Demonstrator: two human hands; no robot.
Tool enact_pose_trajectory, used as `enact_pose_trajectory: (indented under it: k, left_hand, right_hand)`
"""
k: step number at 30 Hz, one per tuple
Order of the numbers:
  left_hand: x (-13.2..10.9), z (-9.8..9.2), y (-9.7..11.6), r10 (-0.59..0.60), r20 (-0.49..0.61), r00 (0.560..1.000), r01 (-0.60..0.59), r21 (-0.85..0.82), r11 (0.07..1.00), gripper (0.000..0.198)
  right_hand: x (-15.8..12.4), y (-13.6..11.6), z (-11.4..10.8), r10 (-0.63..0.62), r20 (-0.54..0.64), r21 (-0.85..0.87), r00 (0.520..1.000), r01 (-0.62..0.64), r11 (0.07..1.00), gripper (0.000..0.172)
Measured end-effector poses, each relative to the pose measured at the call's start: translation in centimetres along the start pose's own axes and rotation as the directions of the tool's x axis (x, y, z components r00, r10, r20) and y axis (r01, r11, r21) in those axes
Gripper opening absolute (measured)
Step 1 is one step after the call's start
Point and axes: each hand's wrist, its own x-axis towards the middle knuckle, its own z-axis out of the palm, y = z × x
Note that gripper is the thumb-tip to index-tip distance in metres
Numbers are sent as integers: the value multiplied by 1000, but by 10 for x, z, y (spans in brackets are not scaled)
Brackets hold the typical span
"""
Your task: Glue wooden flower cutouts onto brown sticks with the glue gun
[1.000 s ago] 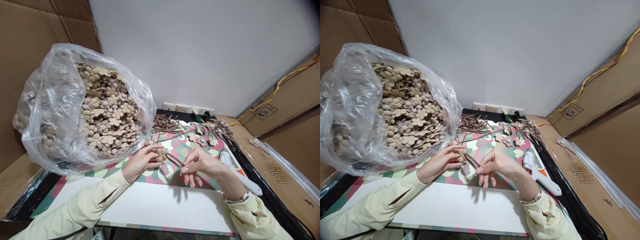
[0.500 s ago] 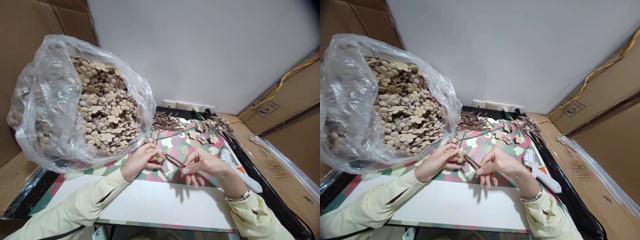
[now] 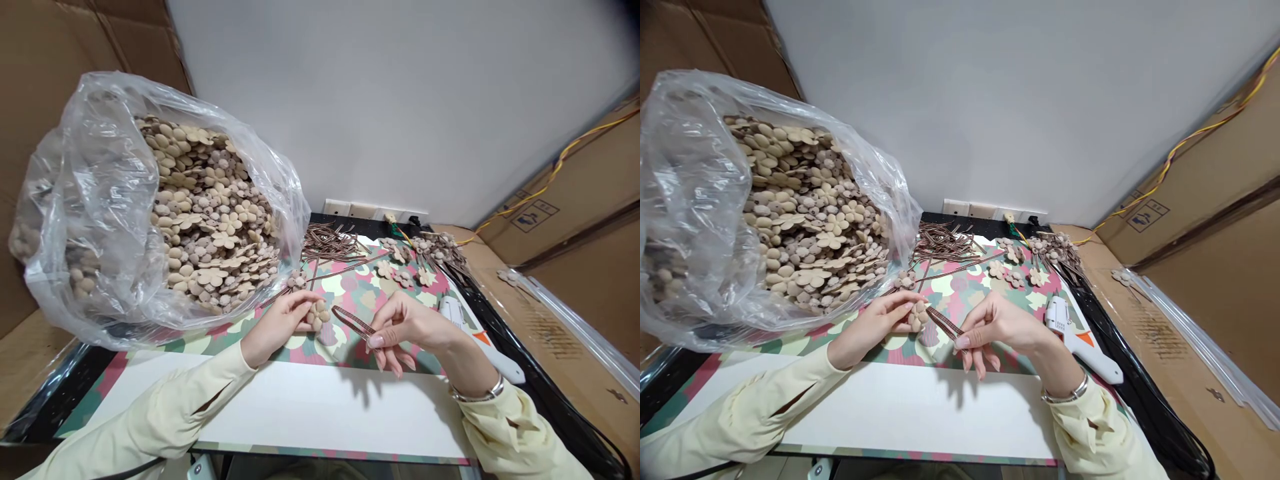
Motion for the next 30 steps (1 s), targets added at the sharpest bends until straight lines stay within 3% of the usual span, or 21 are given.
enact_pose_trajectory:
  k: [3, 7, 13, 19, 24, 30]
  left_hand:
    - [1, -1, 1, -63, 14, 998, 64, -107, 992, 14]
    - [-1, -1, 5, -52, 102, 993, 72, -201, 977, 13]
    - [-2, -1, 4, -90, 115, 989, 96, -44, 994, 22]
    - [-5, 0, 4, -91, 76, 993, 92, -2, 996, 30]
    - [-6, 3, 7, -148, 36, 988, 145, 74, 987, 38]
    - [-7, 5, 12, -191, 33, 981, 191, 2, 982, 33]
  right_hand:
    - [-1, -3, 0, -11, 9, -18, 1000, 11, 1000, 19]
    - [2, -3, -1, -13, 22, 6, 1000, 13, 1000, 16]
    - [5, 7, -2, 12, 44, 44, 999, -14, 999, 14]
    - [11, 10, 1, 28, 117, 27, 993, -31, 999, 17]
    - [16, 13, 5, 52, 105, 22, 993, -55, 998, 18]
    - [17, 15, 4, 51, 95, 5, 994, -52, 999, 17]
